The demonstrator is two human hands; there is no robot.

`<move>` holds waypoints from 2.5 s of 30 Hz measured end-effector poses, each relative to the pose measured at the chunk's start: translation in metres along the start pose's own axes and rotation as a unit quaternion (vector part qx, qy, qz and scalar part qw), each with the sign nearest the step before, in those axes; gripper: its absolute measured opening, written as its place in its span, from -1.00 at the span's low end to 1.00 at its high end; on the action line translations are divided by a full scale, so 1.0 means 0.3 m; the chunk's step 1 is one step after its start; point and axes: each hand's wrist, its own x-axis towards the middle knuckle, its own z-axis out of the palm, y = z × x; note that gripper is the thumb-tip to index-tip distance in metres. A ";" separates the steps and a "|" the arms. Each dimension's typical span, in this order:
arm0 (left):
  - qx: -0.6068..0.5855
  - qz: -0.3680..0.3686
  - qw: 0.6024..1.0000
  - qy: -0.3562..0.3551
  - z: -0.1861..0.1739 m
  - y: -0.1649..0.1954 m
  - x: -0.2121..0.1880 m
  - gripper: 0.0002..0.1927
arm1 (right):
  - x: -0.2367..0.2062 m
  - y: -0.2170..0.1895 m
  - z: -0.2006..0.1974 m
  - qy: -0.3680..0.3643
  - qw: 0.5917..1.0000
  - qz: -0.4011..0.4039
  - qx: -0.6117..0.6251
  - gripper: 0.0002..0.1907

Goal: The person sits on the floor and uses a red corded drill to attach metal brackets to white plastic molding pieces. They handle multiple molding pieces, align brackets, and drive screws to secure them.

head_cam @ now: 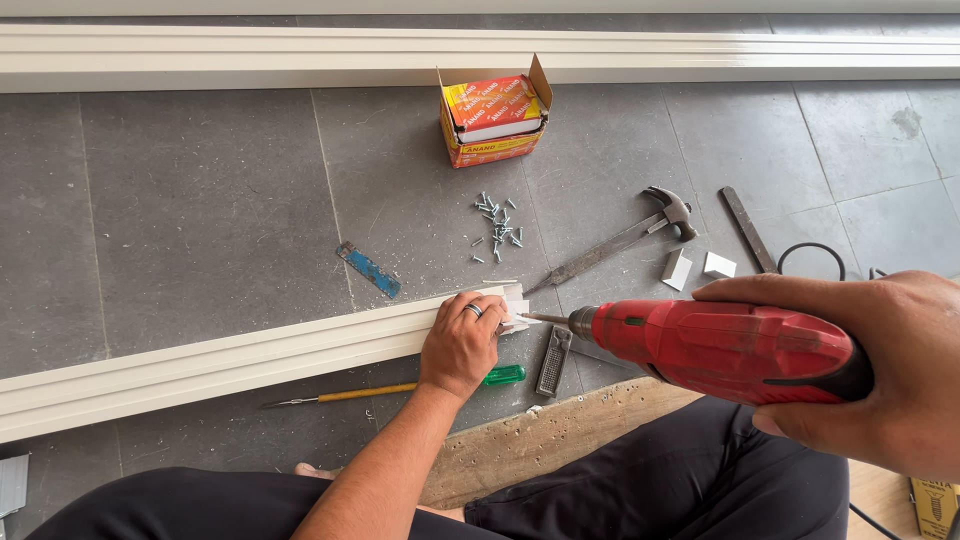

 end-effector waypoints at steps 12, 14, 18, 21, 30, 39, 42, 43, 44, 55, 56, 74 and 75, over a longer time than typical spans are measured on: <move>-0.005 -0.003 1.000 -0.006 -0.005 0.002 0.002 -0.84 | 0.010 0.009 0.001 0.013 1.000 -0.018 0.014 0.02; -0.007 -0.002 1.000 -0.003 -0.007 0.003 0.002 -0.82 | 0.006 0.008 -0.002 0.007 1.000 -0.006 0.013 0.02; -0.012 -0.003 1.000 -0.011 -0.005 0.005 0.004 -0.82 | -0.005 0.003 -0.009 0.003 1.000 0.009 0.013 -0.01; -0.003 -0.006 1.000 -0.004 0.000 0.004 0.006 -0.85 | -0.011 -0.005 -0.013 0.016 1.000 0.002 0.014 0.00; -0.004 -0.003 1.000 -0.004 -0.003 0.005 0.005 -0.82 | -0.024 -0.014 -0.016 0.021 1.000 0.009 0.008 0.00; -0.009 -0.003 1.000 -0.003 -0.007 0.007 0.002 -0.80 | -0.017 0.003 -0.003 0.005 1.000 0.013 -0.002 0.01; -0.004 -0.007 1.000 0.002 -0.006 0.008 0.002 -0.80 | 0.016 0.050 0.021 0.012 0.998 0.012 0.058 -0.01; -0.007 -0.006 1.000 0.005 -0.006 0.008 0.001 -0.81 | 0.032 0.072 0.040 0.025 0.993 -0.005 0.115 -0.03; -0.010 -0.005 1.000 0.008 -0.006 0.008 0.000 -0.81 | 0.048 0.102 0.056 0.030 0.986 -0.022 0.161 -0.04; -0.011 -0.006 1.000 0.001 -0.016 0.015 -0.004 -0.83 | 0.194 0.476 0.281 0.059 0.903 -0.099 0.414 -0.01; -0.011 -0.008 1.000 -0.001 -0.017 0.017 -0.003 -0.83 | 0.196 0.480 0.287 0.058 0.902 -0.104 0.415 -0.01; -0.020 -0.008 1.000 0.010 -0.019 0.018 0.001 -0.87 | 0.167 0.328 0.219 -0.018 0.950 -0.066 0.305 -0.07; -0.021 -0.007 1.000 0.012 -0.019 0.019 0.000 -0.87 | 0.169 0.327 0.222 -0.016 0.952 -0.065 0.299 -0.07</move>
